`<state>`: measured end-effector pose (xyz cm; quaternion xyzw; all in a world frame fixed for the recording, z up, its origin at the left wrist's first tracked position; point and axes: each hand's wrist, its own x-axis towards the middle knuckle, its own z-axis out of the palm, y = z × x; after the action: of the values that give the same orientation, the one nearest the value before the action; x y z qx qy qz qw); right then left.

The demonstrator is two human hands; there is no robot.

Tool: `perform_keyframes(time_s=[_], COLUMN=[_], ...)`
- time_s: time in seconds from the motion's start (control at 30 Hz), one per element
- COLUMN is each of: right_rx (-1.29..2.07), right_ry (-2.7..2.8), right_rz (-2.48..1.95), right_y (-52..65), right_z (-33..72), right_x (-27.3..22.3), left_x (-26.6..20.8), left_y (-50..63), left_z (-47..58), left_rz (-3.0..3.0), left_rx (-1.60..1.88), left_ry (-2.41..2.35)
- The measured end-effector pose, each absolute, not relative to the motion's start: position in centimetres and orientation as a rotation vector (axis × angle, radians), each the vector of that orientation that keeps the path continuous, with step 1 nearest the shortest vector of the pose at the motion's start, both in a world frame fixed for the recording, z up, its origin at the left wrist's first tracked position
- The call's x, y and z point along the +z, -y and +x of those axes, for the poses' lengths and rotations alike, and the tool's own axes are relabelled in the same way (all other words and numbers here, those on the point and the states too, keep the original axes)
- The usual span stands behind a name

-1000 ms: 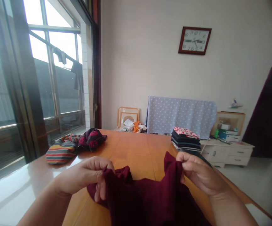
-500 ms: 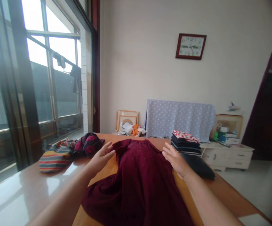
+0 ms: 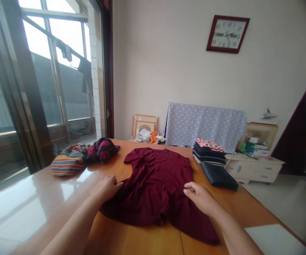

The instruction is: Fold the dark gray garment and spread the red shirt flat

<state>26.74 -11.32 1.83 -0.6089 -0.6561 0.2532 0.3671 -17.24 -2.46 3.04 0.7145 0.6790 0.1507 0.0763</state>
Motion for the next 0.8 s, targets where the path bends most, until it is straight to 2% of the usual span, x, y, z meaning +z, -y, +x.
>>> perform_keyframes(time_s=[0.27, 0.53, 0.73, 0.8], right_rx=[0.54, 0.153, 0.298, 0.317], right_ry=[1.898, 1.534, 1.388, 1.231], right_rz=[-1.626, -1.851, -1.736, -1.67], right_y=[18.1, 20.9, 20.4, 20.4], right_z=[27.6, 27.5, 27.0, 28.0], right_x=[1.4, -1.2, -1.7, -1.2], left_x=[2.6, 2.2, 3.9, 4.5], left_y=[4.7, 7.2, 10.3, 11.0], left_z=[-19.2, -19.4, -19.4, -20.3], left_rz=[2.165, 1.903, 1.459, 1.337], left_rx=[0.409, 0.966, 1.257, 1.319], left_ry=[-2.07, -1.977, -1.586, -1.614])
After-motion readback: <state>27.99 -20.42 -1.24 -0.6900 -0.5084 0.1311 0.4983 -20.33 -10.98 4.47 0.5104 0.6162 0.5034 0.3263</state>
